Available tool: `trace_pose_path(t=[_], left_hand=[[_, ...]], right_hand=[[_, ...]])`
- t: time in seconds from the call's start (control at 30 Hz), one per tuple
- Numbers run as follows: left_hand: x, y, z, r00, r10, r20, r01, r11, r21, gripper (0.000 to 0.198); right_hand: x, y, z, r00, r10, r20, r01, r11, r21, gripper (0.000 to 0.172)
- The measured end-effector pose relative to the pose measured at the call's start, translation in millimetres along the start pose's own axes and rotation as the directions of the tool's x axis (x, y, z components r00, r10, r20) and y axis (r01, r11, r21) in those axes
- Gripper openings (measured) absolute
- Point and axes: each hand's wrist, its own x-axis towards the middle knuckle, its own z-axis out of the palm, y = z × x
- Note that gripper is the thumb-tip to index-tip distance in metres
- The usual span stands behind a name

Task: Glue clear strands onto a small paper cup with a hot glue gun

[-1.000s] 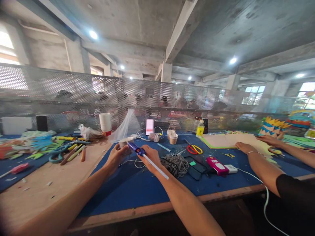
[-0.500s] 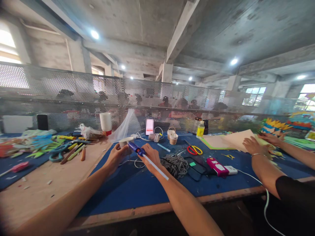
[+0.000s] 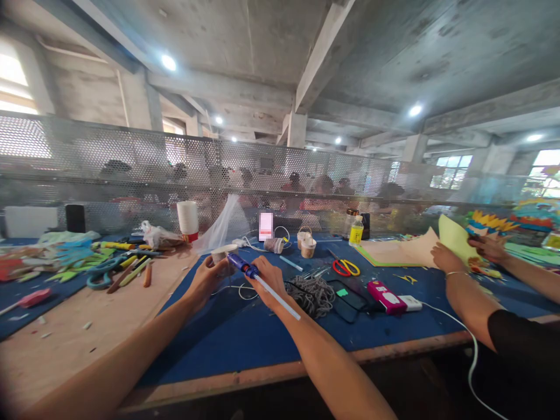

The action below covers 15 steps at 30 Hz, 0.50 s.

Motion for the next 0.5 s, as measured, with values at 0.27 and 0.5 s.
trace_pose_path(t=[0.27,0.5], left_hand=[[3.9,-4.6,-3.5,1.000,-0.003,0.001,0.003,1.000,0.003,0.048],[2.9,-4.5,-2.4,1.000,0.008,0.012,-0.007,1.000,-0.021,0.049]], right_hand=[[-0.7,4.2,2.5,0.999,-0.026,-0.032,0.027,0.999,0.040,0.018],[-1.5,5.9,3.5,0.997,-0.041,-0.063,0.046,0.996,0.070,0.017]])
